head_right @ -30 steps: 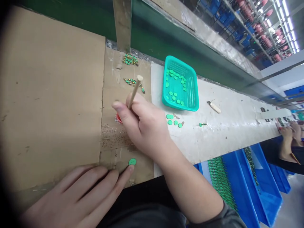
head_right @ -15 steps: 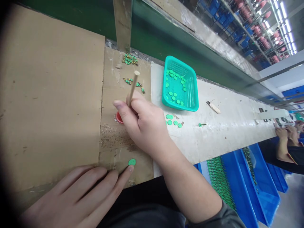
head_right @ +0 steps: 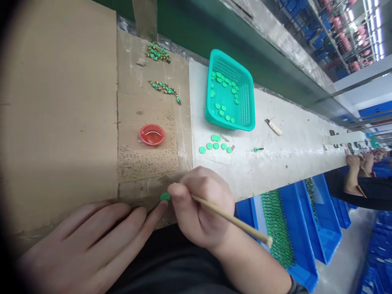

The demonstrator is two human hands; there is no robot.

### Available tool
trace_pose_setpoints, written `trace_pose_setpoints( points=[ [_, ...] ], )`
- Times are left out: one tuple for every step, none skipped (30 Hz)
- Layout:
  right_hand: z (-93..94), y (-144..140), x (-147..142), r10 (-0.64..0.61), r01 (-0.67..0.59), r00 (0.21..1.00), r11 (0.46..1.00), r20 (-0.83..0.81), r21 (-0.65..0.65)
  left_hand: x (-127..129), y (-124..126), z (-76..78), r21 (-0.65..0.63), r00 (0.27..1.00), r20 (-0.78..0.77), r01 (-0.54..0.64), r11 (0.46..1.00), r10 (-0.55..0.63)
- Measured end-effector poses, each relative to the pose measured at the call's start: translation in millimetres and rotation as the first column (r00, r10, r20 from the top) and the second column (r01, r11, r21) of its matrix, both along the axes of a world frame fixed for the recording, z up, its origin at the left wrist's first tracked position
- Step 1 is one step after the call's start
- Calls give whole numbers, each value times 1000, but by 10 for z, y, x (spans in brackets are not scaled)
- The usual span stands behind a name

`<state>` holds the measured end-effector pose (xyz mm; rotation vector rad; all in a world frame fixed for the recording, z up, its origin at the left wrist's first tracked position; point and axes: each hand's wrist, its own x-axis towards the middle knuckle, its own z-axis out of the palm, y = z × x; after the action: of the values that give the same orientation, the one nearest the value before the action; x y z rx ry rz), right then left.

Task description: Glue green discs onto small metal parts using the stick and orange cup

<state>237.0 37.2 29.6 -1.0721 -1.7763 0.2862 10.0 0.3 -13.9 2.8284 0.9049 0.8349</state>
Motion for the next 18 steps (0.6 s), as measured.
trace_pose_setpoints(
  points=[
    [-40, -18, 6, -12, 12, 1000, 1000, -20, -4, 0, 1, 1, 3, 1000, -3, 0, 1000, 0],
    [-76, -15, 7, -22, 22, 999, 1000, -31, -4, 0, 3, 3, 7, 1000, -8, -2, 1000, 3],
    [-105, 4, 4, -30, 30, 999, 1000, -36, -3, -1, 6, 5, 14, 1000, -9, -5, 1000, 5],
    [-129, 29, -1, -34, 34, 999, 999, -34, -10, -2, 9, 7, 22, 1000, -7, -8, 1000, 9],
    [-146, 56, -7, -35, 35, 999, 999, -29, -19, -3, 12, 8, 26, 1000, -4, -9, 1000, 9],
    [-158, 78, -12, -38, 37, 999, 999, -24, -28, -4, 14, 8, 29, 1000, -3, -6, 1000, 6],
    [-166, 94, -16, -40, 39, 999, 998, -19, -39, -5, 15, 6, 32, 1000, -4, -1, 999, 2],
    [-170, 103, -19, -42, 41, 999, 998, -14, -52, -5, 15, 2, 35, 1000, -3, 2, 999, -2],
    [-173, 105, -20, -44, 43, 999, 997, -9, -64, -5, 14, -2, 41, 1000, 0, 1, 999, -1],
    [-175, 104, -21, -44, 44, 999, 996, -3, -76, -5, 12, -6, 45, 1000, -2, -1, 999, 1],
    [-176, 101, -21, -47, 47, 999, 995, 2, -88, -4, 10, -9, 49, 1000, -5, -3, 999, 4],
    [-176, 96, -21, -50, 50, 999, 994, 5, -102, -4, 7, -12, 56, 1000, -6, -7, 998, 7],
    [-175, 91, -19, -51, 51, 999, 993, 4, -111, -4, 5, -14, 59, 1000, -11, -11, 998, 12],
    [-173, 83, -16, -51, 50, 999, 992, -4, -112, -4, 3, -16, 62, 1000, -15, -14, 998, 15],
    [-169, 72, -13, -50, 48, 999, 993, -18, -106, -5, 1, -18, 65, 1000, -22, -16, 998, 17],
    [-164, 55, -8, -48, 45, 998, 995, -35, -93, -7, -1, -21, 63, 999, -26, -17, 998, 19],
    [-156, 30, -2, -47, 43, 998, 996, -52, -73, -10, -5, -26, 60, 999, -27, -21, 998, 22],
    [-148, -3, 3, -47, 43, 997, 998, -64, -55, -14, -10, -33, 53, 999, -25, -23, 998, 24]
  ],
)
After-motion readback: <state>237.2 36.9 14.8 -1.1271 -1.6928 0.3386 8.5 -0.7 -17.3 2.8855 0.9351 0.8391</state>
